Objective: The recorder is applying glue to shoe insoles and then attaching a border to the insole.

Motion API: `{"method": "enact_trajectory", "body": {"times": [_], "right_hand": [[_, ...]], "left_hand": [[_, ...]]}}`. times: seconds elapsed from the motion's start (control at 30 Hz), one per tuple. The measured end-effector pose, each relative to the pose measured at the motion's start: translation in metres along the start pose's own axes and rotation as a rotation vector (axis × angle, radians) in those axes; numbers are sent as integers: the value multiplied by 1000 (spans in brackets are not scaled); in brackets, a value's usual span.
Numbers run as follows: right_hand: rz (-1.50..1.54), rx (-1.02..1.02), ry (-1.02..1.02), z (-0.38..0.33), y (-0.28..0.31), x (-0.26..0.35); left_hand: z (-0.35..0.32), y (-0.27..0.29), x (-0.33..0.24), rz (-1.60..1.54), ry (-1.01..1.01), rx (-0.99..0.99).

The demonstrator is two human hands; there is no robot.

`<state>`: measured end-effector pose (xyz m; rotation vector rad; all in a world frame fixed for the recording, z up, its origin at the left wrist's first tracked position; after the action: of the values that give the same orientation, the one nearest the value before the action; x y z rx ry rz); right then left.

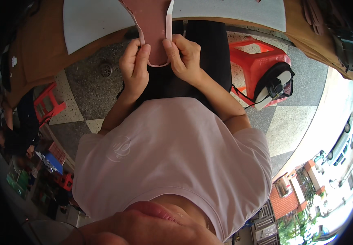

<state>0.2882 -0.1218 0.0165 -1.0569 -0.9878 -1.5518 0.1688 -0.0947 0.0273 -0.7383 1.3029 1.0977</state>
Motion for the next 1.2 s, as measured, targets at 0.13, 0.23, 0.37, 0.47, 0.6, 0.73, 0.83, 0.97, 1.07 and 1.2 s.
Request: {"method": "enact_trajectory", "body": {"times": [0.13,0.23,0.37,0.47,0.6,0.73,0.83,0.97,1.07,1.2], "right_hand": [[-12,3,14,-2,0,-1],[-33,-28,34,-2,4,1],[-32,-103,12,-3,11,1],[-45,-116,-17,-3,15,-1],[13,-103,-3,-1,12,1],[-1,-39,-17,-2,5,-2],[24,16,-43,-3,0,-2],[8,95,-55,-4,-6,-5],[9,106,-68,-4,-7,-6],[-4,100,-86,-3,-7,-7]], "left_hand": [[1,2,1,-19,-10,0],[2,-3,1,-6,30,58],[2,-12,1,-3,-5,89],[1,-17,4,-53,-13,87],[-3,-20,12,-330,197,144],[-1,-15,9,-336,166,101],[-2,-13,11,-357,143,76],[-1,-9,9,-348,119,54],[0,-7,8,-315,102,51],[1,-7,6,-300,79,40]]}}
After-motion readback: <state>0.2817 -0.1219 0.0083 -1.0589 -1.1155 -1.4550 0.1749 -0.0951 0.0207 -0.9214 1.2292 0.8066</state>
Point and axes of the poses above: each hand's wrist, its own z-axis towards the middle knuckle, its own y-axis out of the back of the hand, x = y × z, the point moved 8 cm from there along z, towards the middle knuckle, and after that the axes turned 6 degrees about x, right-handed, at the moved point
